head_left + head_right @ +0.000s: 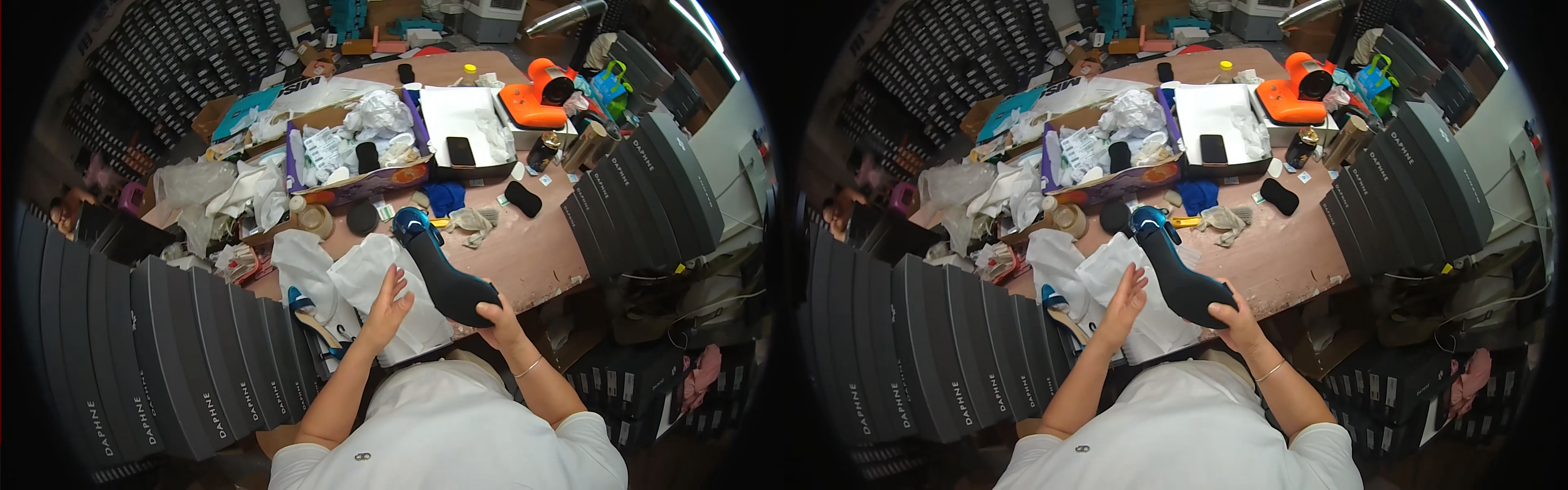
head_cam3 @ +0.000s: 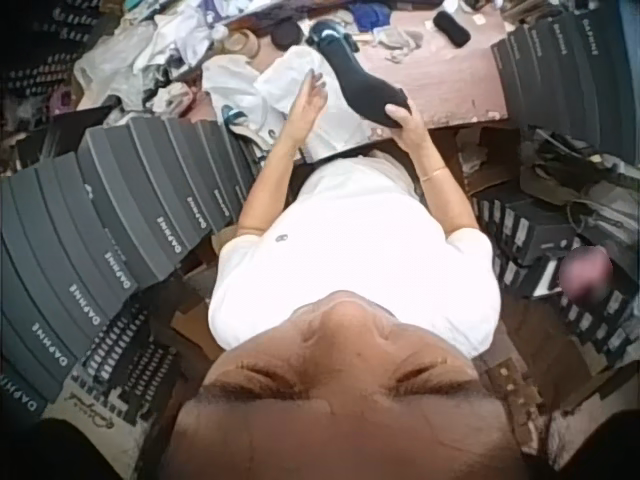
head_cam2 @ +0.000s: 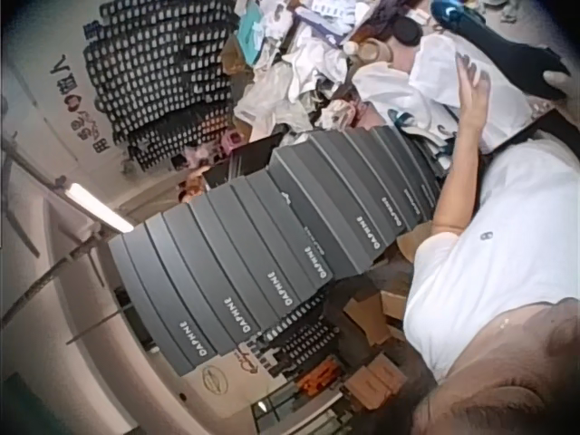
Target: The recorder is inspecting high-heeled shoes, wrapping them in tissue paper, and placing them into shoe boxes.
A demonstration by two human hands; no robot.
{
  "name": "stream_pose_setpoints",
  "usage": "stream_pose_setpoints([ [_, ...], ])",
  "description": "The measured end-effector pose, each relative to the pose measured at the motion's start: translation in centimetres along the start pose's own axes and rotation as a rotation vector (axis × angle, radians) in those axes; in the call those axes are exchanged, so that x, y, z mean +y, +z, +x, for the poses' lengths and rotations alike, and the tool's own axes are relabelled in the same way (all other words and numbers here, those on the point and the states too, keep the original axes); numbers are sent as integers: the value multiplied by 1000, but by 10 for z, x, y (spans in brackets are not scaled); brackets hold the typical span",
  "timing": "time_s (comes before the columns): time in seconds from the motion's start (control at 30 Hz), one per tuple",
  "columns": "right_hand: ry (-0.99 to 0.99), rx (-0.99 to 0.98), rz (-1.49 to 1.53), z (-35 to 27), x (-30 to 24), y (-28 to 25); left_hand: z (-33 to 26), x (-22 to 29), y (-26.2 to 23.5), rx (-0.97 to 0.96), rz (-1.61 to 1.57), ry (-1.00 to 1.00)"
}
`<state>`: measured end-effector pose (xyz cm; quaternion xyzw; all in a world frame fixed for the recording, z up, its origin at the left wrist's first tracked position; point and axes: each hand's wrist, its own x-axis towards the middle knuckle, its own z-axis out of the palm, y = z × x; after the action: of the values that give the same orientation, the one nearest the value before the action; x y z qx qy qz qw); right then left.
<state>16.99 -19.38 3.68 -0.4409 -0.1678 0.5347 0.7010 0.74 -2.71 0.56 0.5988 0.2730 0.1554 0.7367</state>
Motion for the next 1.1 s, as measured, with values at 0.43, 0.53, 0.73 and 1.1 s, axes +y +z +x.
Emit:
stream_pose_setpoints([
  [0.43,-647,-182,-1179,38,44,64,-30,6,-4,-10,-932,-47],
  [0.53,-507,-194,-1032,45,42,71,-44,15,21,248,-667,77],
  [0.73,-212,-99,-784,26,60,79,-39,20,8,435,-455,377],
  [1.1,-639,-261,-1414,40,24,91,-35,-2,-15,120,-1113,-111],
])
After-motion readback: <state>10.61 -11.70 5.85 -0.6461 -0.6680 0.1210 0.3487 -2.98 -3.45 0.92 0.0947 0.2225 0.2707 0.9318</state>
